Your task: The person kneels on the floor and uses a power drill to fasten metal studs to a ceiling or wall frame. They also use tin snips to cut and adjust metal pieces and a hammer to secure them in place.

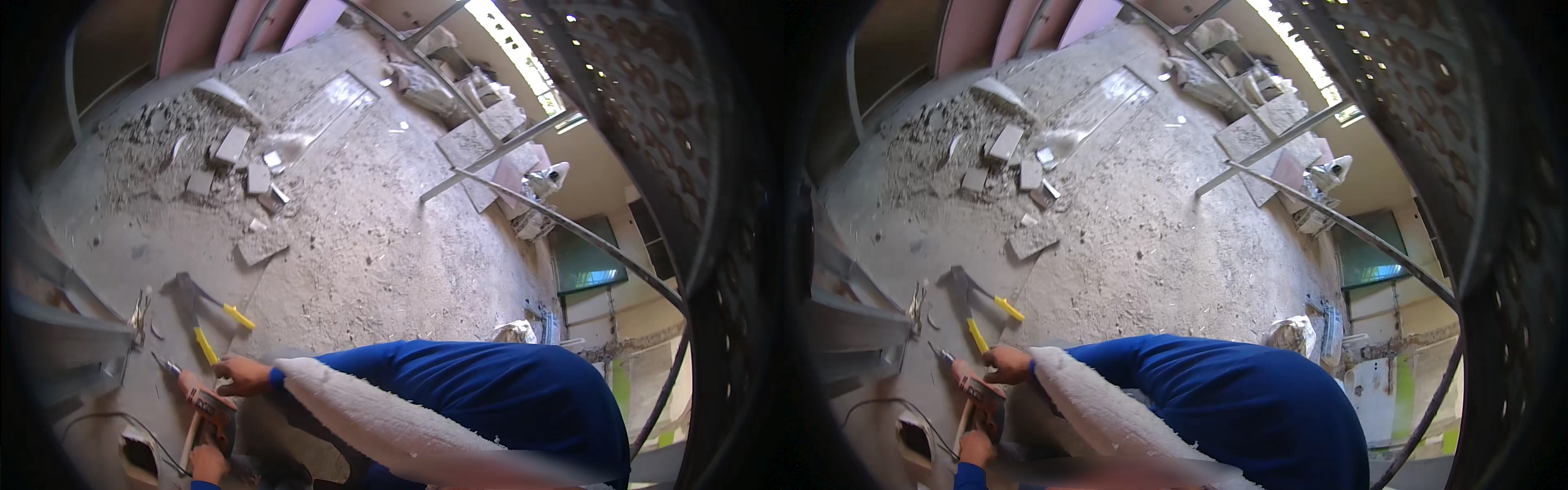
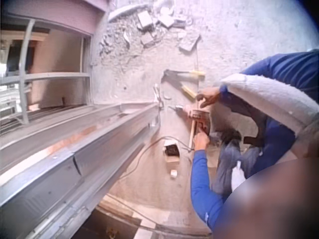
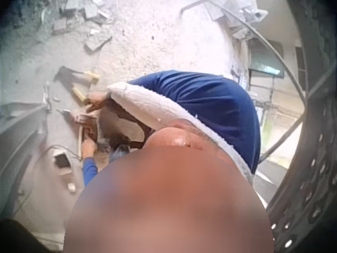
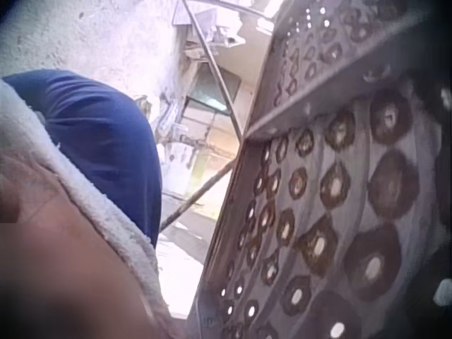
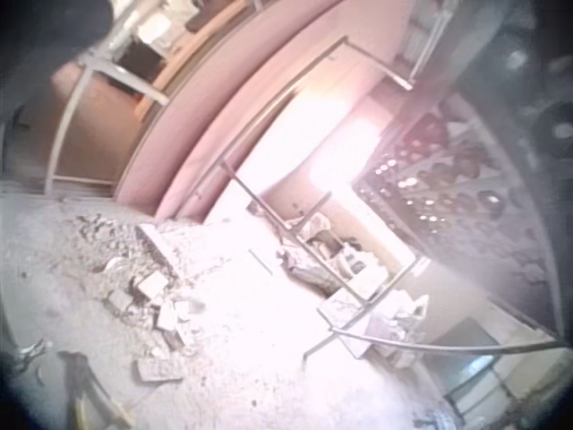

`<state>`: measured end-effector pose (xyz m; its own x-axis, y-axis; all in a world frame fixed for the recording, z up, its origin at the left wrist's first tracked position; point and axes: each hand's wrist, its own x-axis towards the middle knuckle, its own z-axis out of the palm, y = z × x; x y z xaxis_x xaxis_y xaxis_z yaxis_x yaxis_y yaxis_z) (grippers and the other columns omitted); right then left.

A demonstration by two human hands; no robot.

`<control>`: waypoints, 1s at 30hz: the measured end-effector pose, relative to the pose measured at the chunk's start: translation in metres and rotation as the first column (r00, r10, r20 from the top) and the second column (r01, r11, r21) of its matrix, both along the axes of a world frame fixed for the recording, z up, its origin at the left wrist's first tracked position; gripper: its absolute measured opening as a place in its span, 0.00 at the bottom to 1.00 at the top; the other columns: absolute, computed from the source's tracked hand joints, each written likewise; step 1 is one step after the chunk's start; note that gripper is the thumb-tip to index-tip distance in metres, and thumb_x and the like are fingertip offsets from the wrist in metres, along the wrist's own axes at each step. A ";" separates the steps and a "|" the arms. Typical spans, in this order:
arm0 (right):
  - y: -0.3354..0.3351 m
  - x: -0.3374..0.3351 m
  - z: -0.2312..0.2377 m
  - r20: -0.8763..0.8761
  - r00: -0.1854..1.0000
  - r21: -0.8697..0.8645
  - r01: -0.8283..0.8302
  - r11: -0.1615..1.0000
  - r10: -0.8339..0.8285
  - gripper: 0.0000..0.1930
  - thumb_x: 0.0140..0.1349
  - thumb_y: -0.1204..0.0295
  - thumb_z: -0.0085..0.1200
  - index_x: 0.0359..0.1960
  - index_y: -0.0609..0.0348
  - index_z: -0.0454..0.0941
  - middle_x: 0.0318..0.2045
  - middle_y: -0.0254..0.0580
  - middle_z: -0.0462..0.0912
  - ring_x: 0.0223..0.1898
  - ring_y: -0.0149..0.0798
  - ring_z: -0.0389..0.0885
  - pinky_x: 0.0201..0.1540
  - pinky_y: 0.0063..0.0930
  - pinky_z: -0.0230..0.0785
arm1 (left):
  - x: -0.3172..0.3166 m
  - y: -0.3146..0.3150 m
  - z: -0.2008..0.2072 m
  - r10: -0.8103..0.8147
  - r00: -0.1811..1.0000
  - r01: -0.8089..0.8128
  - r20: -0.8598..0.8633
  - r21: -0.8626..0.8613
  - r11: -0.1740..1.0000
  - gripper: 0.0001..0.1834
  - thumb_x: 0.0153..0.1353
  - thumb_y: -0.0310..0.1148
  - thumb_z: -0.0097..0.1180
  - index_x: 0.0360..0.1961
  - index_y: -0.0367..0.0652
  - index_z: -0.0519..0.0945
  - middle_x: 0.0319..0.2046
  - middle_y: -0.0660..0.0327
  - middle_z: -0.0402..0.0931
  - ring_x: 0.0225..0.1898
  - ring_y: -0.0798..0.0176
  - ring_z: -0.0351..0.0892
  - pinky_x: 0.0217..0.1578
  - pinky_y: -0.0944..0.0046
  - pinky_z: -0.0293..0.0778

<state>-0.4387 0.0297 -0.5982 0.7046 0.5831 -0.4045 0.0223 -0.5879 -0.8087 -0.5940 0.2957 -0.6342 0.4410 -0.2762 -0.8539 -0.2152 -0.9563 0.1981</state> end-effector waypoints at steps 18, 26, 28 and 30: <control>-0.404 0.046 0.405 0.595 -0.202 0.615 0.738 0.279 -0.778 0.11 0.73 0.69 0.45 0.47 0.59 0.77 0.33 0.40 0.84 0.24 0.34 0.82 0.28 0.25 0.74 | 0.082 -0.002 -0.003 -0.263 0.954 0.269 -0.146 0.022 0.963 0.34 0.51 0.60 0.67 0.45 0.39 0.87 0.49 0.48 0.84 0.53 0.47 0.82 0.55 0.52 0.76; -0.451 0.008 0.543 0.108 -0.513 0.954 0.293 -0.055 -0.852 0.24 0.74 0.51 0.40 0.63 0.52 0.67 0.57 0.42 0.74 0.59 0.53 0.73 0.63 0.52 0.62 | 0.095 -0.013 0.016 -0.340 0.922 0.350 -0.184 0.023 0.937 0.34 0.53 0.61 0.64 0.46 0.40 0.87 0.51 0.47 0.83 0.54 0.46 0.82 0.55 0.52 0.76; -0.464 0.015 0.576 0.040 -0.535 0.995 0.097 -0.014 -0.844 0.24 0.73 0.53 0.44 0.62 0.55 0.69 0.61 0.42 0.73 0.59 0.52 0.75 0.66 0.46 0.60 | 0.100 -0.016 0.019 -0.345 0.922 0.353 -0.176 0.017 0.935 0.34 0.53 0.61 0.64 0.46 0.40 0.87 0.51 0.47 0.83 0.54 0.46 0.81 0.55 0.52 0.76; -0.477 0.023 0.607 0.069 -0.554 0.997 0.022 0.068 -0.830 0.24 0.72 0.53 0.44 0.61 0.55 0.70 0.60 0.43 0.74 0.58 0.52 0.75 0.65 0.46 0.60 | 0.103 -0.019 0.021 -0.322 0.929 0.334 -0.185 0.037 0.942 0.34 0.53 0.61 0.64 0.46 0.40 0.87 0.51 0.47 0.82 0.55 0.46 0.81 0.56 0.52 0.76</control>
